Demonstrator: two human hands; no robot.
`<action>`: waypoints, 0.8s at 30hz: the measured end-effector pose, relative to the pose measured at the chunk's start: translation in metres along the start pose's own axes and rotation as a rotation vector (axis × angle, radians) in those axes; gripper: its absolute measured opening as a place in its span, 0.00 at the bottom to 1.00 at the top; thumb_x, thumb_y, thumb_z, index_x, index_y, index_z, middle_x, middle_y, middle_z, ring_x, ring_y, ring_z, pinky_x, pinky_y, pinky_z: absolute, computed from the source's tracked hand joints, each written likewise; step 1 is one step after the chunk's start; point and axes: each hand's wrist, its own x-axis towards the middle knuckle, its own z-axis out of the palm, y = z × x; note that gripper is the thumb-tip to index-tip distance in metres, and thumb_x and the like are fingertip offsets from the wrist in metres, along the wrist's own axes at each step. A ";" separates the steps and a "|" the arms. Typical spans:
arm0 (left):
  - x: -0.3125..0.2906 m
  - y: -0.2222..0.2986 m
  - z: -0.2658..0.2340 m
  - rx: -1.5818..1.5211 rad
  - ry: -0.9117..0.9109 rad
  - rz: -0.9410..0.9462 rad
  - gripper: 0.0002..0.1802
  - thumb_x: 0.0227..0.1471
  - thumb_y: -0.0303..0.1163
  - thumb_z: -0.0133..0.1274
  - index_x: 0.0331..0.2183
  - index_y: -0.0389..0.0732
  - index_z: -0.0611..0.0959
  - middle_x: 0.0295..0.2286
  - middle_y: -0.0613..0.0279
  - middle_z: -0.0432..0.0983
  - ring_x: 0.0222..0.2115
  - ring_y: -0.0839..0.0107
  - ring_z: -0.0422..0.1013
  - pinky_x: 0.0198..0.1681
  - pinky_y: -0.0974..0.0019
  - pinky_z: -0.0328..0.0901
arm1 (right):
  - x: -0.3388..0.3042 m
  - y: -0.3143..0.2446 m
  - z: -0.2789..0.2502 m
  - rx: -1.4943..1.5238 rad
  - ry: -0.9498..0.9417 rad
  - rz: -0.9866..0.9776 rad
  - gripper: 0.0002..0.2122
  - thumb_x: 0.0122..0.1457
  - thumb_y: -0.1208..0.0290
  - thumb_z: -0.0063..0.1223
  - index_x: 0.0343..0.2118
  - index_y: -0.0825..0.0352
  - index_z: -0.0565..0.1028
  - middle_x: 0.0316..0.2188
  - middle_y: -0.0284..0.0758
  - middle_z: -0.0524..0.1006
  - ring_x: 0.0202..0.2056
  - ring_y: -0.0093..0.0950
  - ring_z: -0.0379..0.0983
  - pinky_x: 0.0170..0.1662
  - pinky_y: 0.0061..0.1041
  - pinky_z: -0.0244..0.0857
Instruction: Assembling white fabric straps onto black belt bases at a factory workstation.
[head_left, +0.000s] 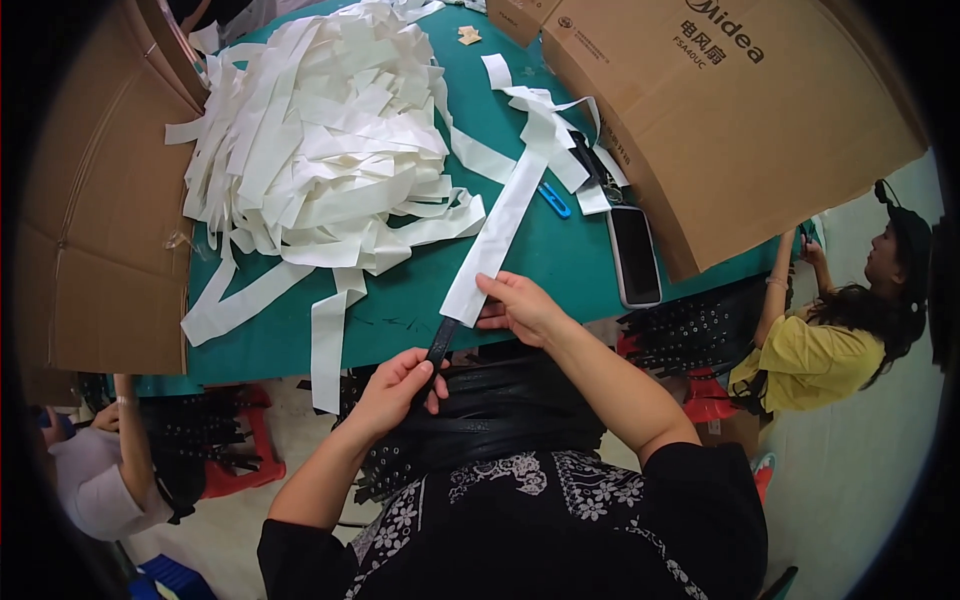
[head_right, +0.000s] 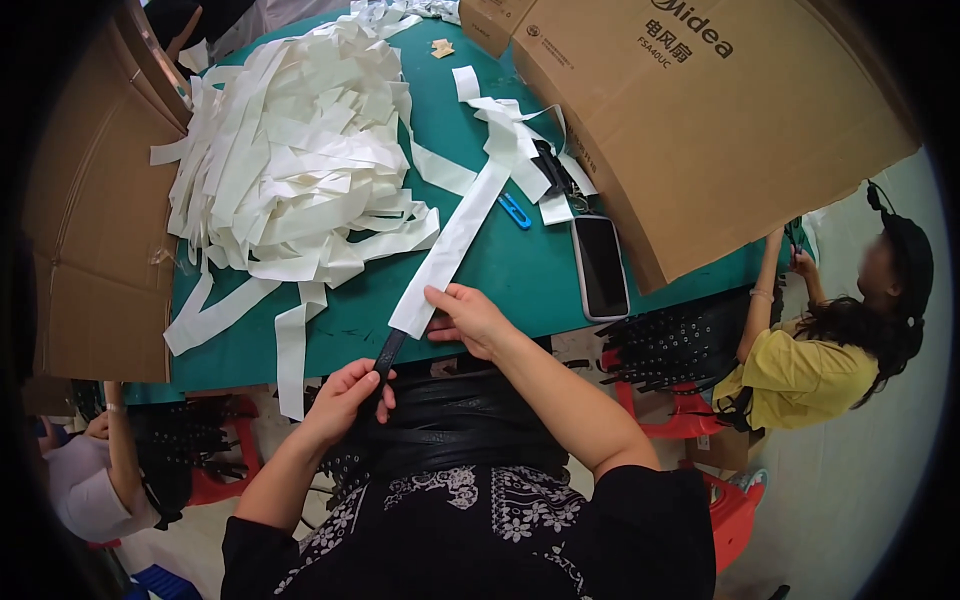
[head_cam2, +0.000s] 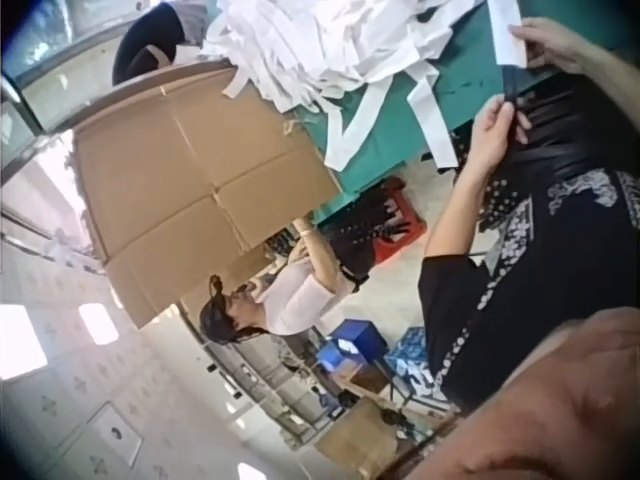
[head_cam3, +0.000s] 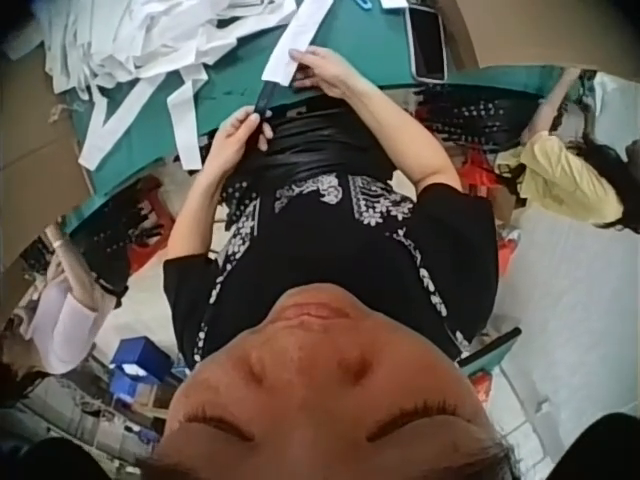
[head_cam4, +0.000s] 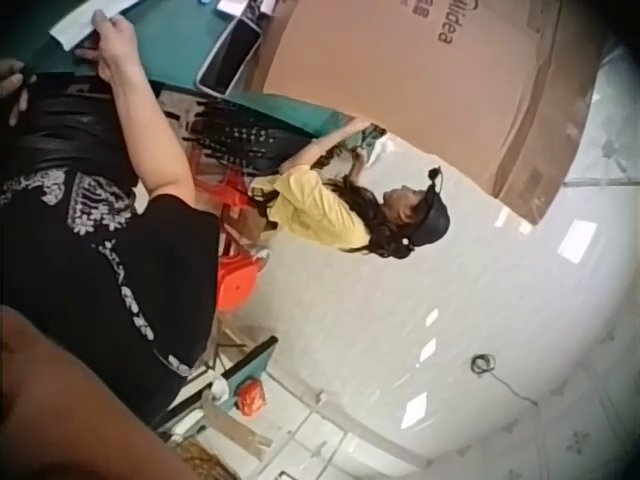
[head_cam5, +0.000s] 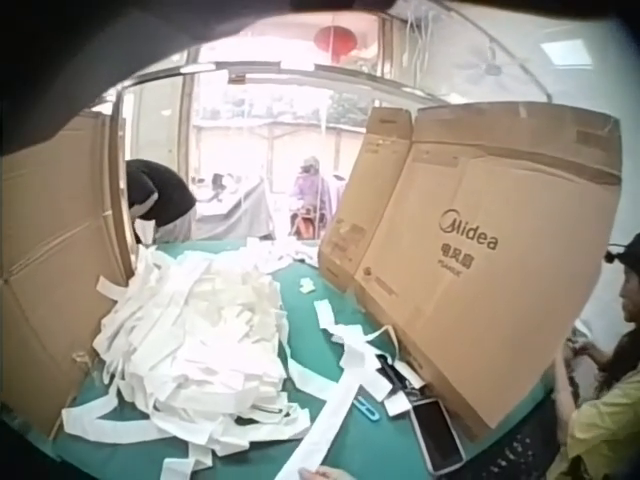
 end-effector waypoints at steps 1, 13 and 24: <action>-0.002 -0.001 0.001 -0.012 0.036 -0.006 0.13 0.56 0.32 0.38 0.37 0.34 0.71 0.24 0.59 0.73 0.18 0.74 0.67 0.25 0.75 0.63 | -0.002 0.000 0.001 0.027 -0.020 0.078 0.10 0.54 0.65 0.50 0.34 0.66 0.72 0.28 0.29 0.74 0.27 0.19 0.70 0.30 0.20 0.66; 0.015 0.002 0.002 -0.112 0.154 -0.038 0.14 0.55 0.32 0.41 0.40 0.32 0.64 0.26 0.56 0.72 0.23 0.71 0.70 0.27 0.73 0.66 | -0.002 0.036 0.038 -0.127 -0.216 0.024 0.10 0.48 0.66 0.57 0.25 0.69 0.73 0.16 0.29 0.70 0.14 0.16 0.61 0.16 0.14 0.55; -0.026 -0.007 -0.013 0.018 0.154 -0.042 0.14 0.55 0.34 0.39 0.28 0.32 0.73 0.19 0.57 0.73 0.16 0.73 0.69 0.21 0.76 0.64 | -0.007 0.024 0.060 -0.078 -0.213 0.054 0.08 0.50 0.68 0.54 0.27 0.68 0.73 0.16 0.28 0.69 0.14 0.15 0.60 0.16 0.13 0.54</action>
